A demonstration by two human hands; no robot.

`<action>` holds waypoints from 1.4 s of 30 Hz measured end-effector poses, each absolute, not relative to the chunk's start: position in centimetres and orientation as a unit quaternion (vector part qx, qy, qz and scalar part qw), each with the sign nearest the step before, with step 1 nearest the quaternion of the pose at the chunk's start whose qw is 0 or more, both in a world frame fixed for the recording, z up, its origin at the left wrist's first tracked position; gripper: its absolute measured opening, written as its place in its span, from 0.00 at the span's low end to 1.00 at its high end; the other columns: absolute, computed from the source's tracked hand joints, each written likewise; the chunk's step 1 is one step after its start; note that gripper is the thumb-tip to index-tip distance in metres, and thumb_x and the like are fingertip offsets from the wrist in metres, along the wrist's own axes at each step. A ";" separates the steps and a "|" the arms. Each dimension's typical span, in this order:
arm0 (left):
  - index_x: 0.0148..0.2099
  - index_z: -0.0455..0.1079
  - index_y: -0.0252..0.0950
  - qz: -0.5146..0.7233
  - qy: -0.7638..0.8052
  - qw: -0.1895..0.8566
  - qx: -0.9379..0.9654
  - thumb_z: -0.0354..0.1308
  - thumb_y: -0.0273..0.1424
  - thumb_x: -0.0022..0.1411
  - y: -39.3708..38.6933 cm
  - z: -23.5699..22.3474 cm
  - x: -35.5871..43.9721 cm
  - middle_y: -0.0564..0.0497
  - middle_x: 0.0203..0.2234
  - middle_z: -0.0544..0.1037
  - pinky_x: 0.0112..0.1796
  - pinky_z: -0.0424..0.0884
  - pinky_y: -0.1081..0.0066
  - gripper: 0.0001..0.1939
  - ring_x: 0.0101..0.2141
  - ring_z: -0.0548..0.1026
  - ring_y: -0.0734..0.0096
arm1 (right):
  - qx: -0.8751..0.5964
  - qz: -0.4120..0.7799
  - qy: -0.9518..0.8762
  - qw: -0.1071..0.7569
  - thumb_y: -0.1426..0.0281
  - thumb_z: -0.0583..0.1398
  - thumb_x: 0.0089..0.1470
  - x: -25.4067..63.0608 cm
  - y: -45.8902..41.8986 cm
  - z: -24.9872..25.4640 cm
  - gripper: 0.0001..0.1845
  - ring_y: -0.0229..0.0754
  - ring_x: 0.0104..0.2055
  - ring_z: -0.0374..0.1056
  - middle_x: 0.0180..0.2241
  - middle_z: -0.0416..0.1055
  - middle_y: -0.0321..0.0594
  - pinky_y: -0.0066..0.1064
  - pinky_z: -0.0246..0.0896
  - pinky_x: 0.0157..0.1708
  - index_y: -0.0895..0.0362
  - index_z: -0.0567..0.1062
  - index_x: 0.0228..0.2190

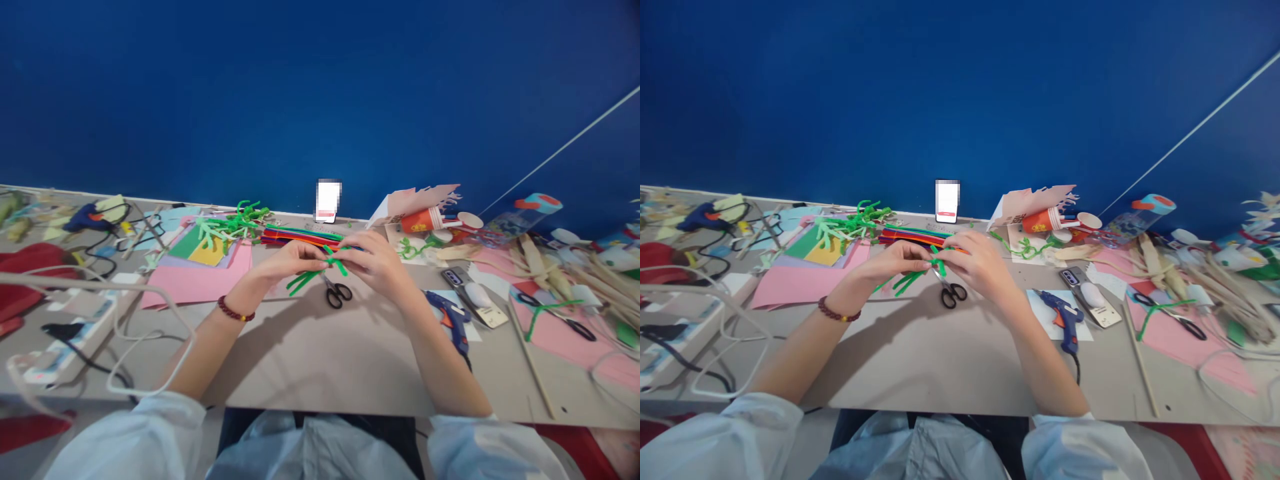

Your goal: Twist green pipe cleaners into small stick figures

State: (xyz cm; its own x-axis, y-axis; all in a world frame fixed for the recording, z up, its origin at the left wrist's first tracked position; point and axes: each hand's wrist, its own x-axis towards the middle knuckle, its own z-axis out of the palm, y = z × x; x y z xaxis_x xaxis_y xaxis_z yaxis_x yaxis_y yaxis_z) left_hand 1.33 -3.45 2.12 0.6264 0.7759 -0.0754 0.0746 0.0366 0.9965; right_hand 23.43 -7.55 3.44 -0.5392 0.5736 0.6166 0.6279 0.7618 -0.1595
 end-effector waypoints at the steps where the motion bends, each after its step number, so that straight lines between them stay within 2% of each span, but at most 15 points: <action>1: 0.30 0.79 0.34 0.260 0.325 0.642 0.644 0.68 0.38 0.46 -3.4 2.2 1.3 0.51 0.18 0.70 0.17 0.48 0.77 0.12 0.16 0.57 0.82 | -0.339 -0.042 -0.882 0.325 0.68 0.56 0.59 23.3 -7.6 3.4 0.10 0.45 0.44 0.67 0.40 0.73 0.43 0.39 0.62 0.43 0.48 0.78 0.39; 7: 0.31 0.77 0.34 0.224 0.298 0.644 0.668 0.67 0.38 0.48 -3.4 2.7 1.2 0.51 0.21 0.71 0.19 0.54 0.78 0.12 0.20 0.61 0.81 | -0.314 -0.051 -0.887 0.336 0.71 0.55 0.59 22.9 -7.8 2.7 0.11 0.42 0.38 0.66 0.35 0.72 0.43 0.34 0.61 0.36 0.51 0.78 0.38; 11: 0.34 0.76 0.33 0.192 0.304 0.636 0.683 0.62 0.41 0.55 -3.1 2.9 0.7 0.56 0.17 0.66 0.18 0.50 0.78 0.14 0.18 0.55 0.83 | -0.302 -0.068 -0.882 0.355 0.74 0.55 0.59 22.5 -8.1 2.8 0.12 0.41 0.38 0.66 0.36 0.73 0.43 0.32 0.60 0.34 0.53 0.78 0.35; 14: 0.34 0.75 0.33 0.207 0.301 0.589 0.721 0.62 0.37 0.54 -2.8 2.8 0.6 0.53 0.23 0.73 0.22 0.57 0.77 0.11 0.21 0.63 0.81 | -0.294 -0.087 -0.889 0.339 0.74 0.55 0.59 22.1 -8.1 2.6 0.10 0.42 0.38 0.67 0.35 0.74 0.43 0.33 0.60 0.35 0.54 0.78 0.33; 18: 0.31 0.74 0.33 0.266 0.345 0.464 0.771 0.59 0.32 0.54 -3.1 2.3 1.4 0.50 0.27 0.77 0.30 0.66 0.74 0.07 0.28 0.71 0.74 | -0.313 -0.119 -0.891 0.307 0.74 0.54 0.60 21.6 -7.9 2.0 0.11 0.42 0.37 0.67 0.33 0.76 0.43 0.34 0.58 0.36 0.56 0.77 0.32; 21: 0.29 0.73 0.34 0.333 0.395 0.327 0.791 0.58 0.28 0.55 -4.1 2.0 2.3 0.50 0.27 0.78 0.31 0.67 0.73 0.05 0.30 0.73 0.71 | -0.354 -0.134 -0.875 0.303 0.73 0.53 0.61 21.4 -7.9 1.7 0.13 0.42 0.34 0.67 0.31 0.76 0.44 0.34 0.58 0.35 0.58 0.77 0.30; 26: 0.33 0.73 0.35 0.391 0.390 0.131 0.823 0.54 0.25 0.58 -6.7 2.2 3.2 0.50 0.28 0.76 0.31 0.66 0.73 0.06 0.30 0.73 0.71 | -0.418 -0.121 -0.837 0.331 0.73 0.54 0.60 21.2 -8.3 1.9 0.12 0.44 0.35 0.68 0.31 0.77 0.44 0.35 0.60 0.36 0.58 0.77 0.29; 30: 0.32 0.71 0.35 0.428 0.377 0.052 0.820 0.54 0.24 0.59 -8.0 2.4 3.9 0.50 0.27 0.75 0.28 0.64 0.74 0.06 0.27 0.72 0.73 | -0.448 -0.049 -0.805 0.386 0.74 0.55 0.57 21.3 -8.4 2.0 0.10 0.45 0.36 0.70 0.32 0.77 0.44 0.36 0.62 0.39 0.57 0.77 0.29; 34: 0.32 0.71 0.35 0.481 0.355 0.015 0.801 0.55 0.25 0.61 -8.2 1.8 4.4 0.51 0.25 0.74 0.26 0.64 0.75 0.05 0.25 0.71 0.76 | -0.483 0.094 -0.746 0.449 0.69 0.60 0.54 21.4 -8.5 2.7 0.06 0.43 0.34 0.70 0.30 0.77 0.42 0.33 0.63 0.35 0.56 0.77 0.28; 37: 0.36 0.71 0.36 0.505 0.308 -0.101 0.800 0.56 0.25 0.61 -7.9 0.8 4.4 0.52 0.25 0.76 0.28 0.66 0.74 0.03 0.27 0.73 0.75 | -0.515 0.194 -0.685 0.478 0.65 0.64 0.49 21.4 -8.6 3.4 0.08 0.42 0.30 0.69 0.27 0.76 0.40 0.32 0.62 0.32 0.57 0.78 0.26; 39: 0.41 0.71 0.36 0.507 0.269 -0.182 0.799 0.58 0.24 0.60 -7.5 0.4 4.3 0.51 0.28 0.77 0.30 0.68 0.73 0.06 0.28 0.75 0.74 | -0.522 0.261 -0.650 0.487 0.63 0.65 0.47 21.5 -8.6 3.7 0.09 0.41 0.29 0.68 0.25 0.75 0.39 0.32 0.61 0.31 0.57 0.78 0.24; 42: 0.43 0.71 0.35 0.510 0.245 -0.236 0.790 0.61 0.23 0.57 -7.0 0.2 4.0 0.51 0.28 0.78 0.30 0.69 0.73 0.10 0.27 0.76 0.73 | -0.508 0.385 -0.586 0.501 0.62 0.69 0.40 21.6 -8.4 3.8 0.11 0.40 0.28 0.68 0.25 0.75 0.37 0.32 0.63 0.31 0.57 0.78 0.23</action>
